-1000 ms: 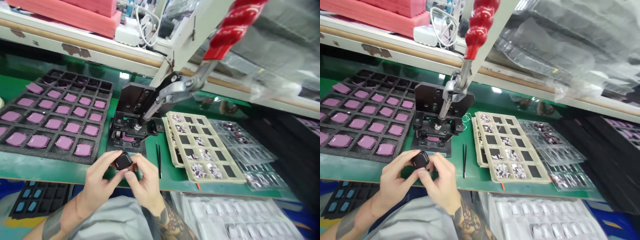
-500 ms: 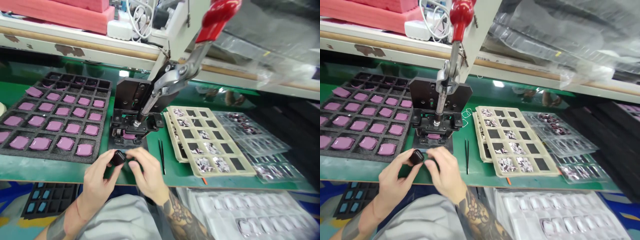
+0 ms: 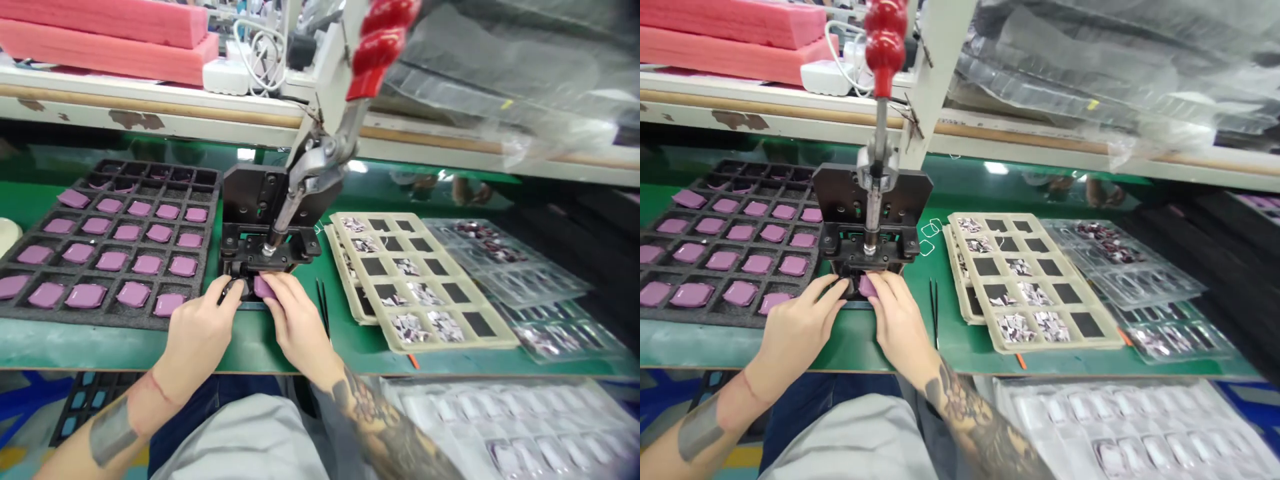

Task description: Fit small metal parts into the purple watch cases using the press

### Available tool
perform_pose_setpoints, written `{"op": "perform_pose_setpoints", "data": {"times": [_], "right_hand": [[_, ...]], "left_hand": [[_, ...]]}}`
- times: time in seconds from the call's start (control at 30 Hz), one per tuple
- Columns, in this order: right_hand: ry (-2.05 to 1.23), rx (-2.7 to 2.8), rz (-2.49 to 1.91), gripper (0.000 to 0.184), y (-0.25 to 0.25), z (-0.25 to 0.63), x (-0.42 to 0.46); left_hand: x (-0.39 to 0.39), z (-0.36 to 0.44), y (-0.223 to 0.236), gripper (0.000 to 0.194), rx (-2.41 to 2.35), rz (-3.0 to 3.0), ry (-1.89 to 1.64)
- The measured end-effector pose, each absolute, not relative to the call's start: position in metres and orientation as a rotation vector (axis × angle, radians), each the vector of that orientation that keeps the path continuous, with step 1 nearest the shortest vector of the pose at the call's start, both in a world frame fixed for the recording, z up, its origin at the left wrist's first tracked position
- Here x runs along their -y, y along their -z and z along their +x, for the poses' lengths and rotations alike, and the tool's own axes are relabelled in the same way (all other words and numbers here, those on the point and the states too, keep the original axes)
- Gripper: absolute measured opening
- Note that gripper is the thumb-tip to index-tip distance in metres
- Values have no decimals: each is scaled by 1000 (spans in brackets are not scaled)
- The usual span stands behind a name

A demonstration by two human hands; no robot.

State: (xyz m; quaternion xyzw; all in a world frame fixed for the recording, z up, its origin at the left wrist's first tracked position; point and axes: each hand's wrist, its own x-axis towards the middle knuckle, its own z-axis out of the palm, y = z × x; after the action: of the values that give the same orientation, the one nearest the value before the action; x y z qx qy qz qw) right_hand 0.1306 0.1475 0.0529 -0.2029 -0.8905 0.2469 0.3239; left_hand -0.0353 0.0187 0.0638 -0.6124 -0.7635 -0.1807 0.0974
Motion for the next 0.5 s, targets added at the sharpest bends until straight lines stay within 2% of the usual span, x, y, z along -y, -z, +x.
{"op": "perform_pose_setpoints", "data": {"times": [0.13,0.33,0.4,0.5], "right_hand": [[-677,2145,-642,47,-55,162,-123],[-540,2138,-630,51,-60,179,-130],[-449,2121,-576,56,-60,175,-133],[-318,2185,-347,65,-62,161,-132]], "left_hand": [[-62,-32,-78,40,2417,-1996,342],[-69,-35,-86,40,2497,-2106,406],[-52,-31,-87,40,2491,-2159,712],[-25,-20,-87,39,2447,-2160,1687]]}}
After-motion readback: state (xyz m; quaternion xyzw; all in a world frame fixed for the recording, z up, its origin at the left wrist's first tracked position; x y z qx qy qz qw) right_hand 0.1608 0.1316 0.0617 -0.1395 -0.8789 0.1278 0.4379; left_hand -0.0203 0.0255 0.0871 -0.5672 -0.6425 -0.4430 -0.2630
